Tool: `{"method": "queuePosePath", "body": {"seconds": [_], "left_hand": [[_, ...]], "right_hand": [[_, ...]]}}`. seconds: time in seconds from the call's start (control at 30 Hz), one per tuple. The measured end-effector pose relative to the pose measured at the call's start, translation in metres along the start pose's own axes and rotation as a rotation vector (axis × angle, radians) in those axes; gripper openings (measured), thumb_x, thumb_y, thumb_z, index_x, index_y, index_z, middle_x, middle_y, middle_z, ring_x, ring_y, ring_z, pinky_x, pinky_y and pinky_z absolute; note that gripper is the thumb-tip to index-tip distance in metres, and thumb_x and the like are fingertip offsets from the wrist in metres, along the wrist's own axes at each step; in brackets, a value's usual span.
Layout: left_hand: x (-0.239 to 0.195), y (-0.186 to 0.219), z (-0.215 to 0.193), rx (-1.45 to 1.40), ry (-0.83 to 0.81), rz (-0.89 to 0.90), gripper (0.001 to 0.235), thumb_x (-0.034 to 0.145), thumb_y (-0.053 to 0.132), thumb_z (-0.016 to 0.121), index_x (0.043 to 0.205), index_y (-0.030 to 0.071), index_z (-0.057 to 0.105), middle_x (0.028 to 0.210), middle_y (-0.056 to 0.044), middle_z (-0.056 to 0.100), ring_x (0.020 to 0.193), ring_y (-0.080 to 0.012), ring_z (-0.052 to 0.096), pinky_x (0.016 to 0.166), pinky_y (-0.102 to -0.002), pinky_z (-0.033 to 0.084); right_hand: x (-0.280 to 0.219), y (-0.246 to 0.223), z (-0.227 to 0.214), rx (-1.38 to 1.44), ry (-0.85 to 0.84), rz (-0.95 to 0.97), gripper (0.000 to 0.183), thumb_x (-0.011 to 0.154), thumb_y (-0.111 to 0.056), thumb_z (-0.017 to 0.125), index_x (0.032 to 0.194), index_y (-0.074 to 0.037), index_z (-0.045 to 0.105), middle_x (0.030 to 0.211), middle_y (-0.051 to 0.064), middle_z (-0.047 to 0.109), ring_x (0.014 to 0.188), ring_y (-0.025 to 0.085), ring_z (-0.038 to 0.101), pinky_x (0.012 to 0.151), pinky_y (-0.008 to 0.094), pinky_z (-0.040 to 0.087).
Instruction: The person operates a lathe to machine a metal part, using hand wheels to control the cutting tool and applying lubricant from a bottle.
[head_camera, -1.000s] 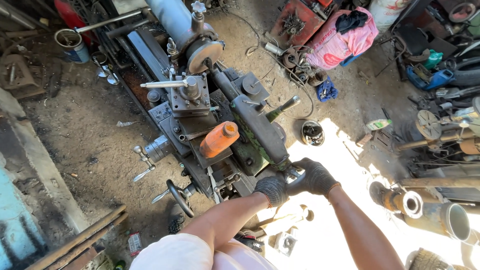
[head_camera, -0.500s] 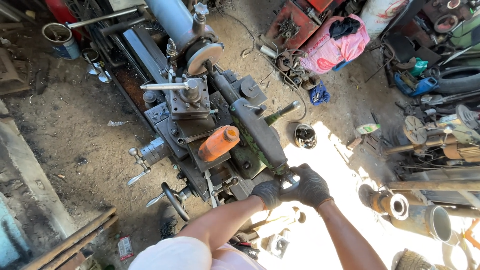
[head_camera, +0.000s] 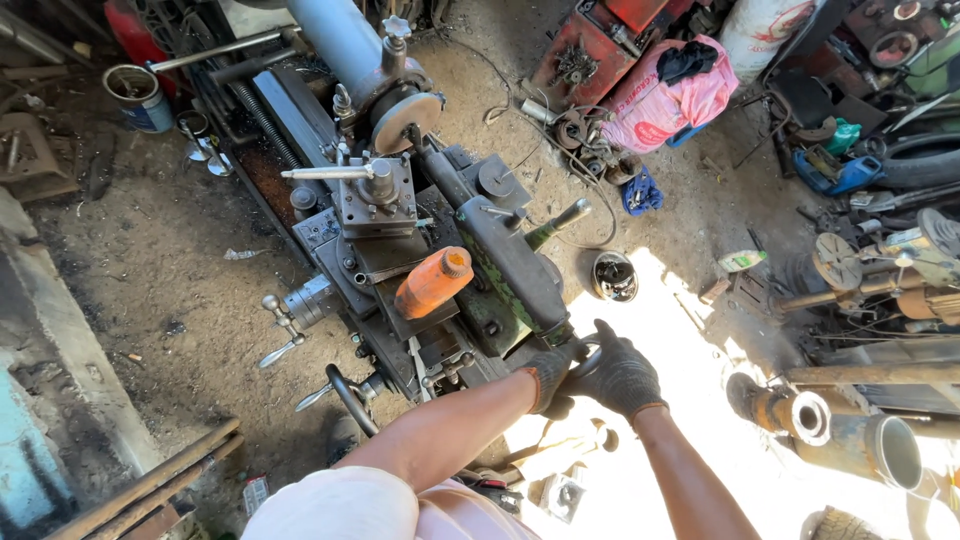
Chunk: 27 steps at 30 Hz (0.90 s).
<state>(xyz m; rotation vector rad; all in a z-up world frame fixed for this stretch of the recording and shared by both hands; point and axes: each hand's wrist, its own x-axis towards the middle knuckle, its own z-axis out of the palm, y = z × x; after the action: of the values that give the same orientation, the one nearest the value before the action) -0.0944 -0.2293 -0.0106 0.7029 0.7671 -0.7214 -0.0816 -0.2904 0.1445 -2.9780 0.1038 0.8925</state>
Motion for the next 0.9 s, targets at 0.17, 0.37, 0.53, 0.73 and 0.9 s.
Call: {"method": "queuePosePath", "body": {"seconds": [0.17, 0.37, 0.53, 0.73, 0.9], "left_hand": [[0.058, -0.018, 0.022, 0.151, 0.098, 0.013, 0.066, 0.074, 0.041, 0.09, 0.126, 0.005, 0.071, 0.103, -0.017, 0.074, 0.083, -0.0299, 0.078, 0.057, -0.053, 0.06], [0.024, -0.008, 0.034, 0.008, 0.062, 0.062, 0.056, 0.081, 0.022, 0.085, 0.125, -0.007, 0.068, 0.113, -0.024, 0.07, 0.105, -0.0343, 0.074, 0.075, -0.046, 0.064], [0.055, -0.015, 0.018, 0.08, 0.046, 0.141, 0.039, 0.069, 0.025, 0.09, 0.101, 0.006, 0.08, 0.095, -0.019, 0.075, 0.088, -0.0308, 0.077, 0.071, -0.047, 0.066], [0.068, -0.031, 0.005, 0.114, 0.019, 0.153, 0.03, 0.073, 0.025, 0.085, 0.095, 0.006, 0.079, 0.088, -0.014, 0.071, 0.084, -0.0264, 0.074, 0.067, -0.042, 0.062], [0.052, -0.026, 0.002, 0.088, 0.003, 0.155, 0.027, 0.075, 0.019, 0.081, 0.095, 0.002, 0.077, 0.091, -0.014, 0.069, 0.087, -0.0246, 0.071, 0.07, -0.045, 0.06]], "right_hand": [[0.002, -0.008, 0.003, -0.146, -0.028, 0.097, 0.117, 0.069, -0.044, 0.092, 0.161, -0.032, 0.02, 0.14, 0.016, 0.059, 0.132, 0.033, 0.059, 0.113, 0.05, 0.047], [-0.025, -0.027, 0.007, -0.12, 0.104, 0.122, 0.092, 0.073, -0.045, 0.081, 0.153, -0.028, 0.038, 0.134, 0.017, 0.061, 0.127, 0.034, 0.062, 0.109, 0.048, 0.05], [-0.034, -0.037, 0.012, -0.115, 0.182, 0.147, 0.085, 0.073, -0.04, 0.079, 0.148, -0.023, 0.043, 0.13, 0.018, 0.062, 0.126, 0.037, 0.062, 0.107, 0.047, 0.048], [-0.009, 0.01, 0.017, 0.17, 0.118, -0.006, 0.098, 0.063, -0.039, 0.094, 0.147, -0.022, 0.046, 0.134, 0.023, 0.062, 0.131, 0.04, 0.059, 0.113, 0.049, 0.043], [0.014, 0.019, 0.015, 0.136, 0.049, -0.072, 0.112, 0.056, -0.051, 0.099, 0.147, -0.019, 0.042, 0.137, 0.019, 0.063, 0.133, 0.037, 0.058, 0.118, 0.047, 0.042]]}}
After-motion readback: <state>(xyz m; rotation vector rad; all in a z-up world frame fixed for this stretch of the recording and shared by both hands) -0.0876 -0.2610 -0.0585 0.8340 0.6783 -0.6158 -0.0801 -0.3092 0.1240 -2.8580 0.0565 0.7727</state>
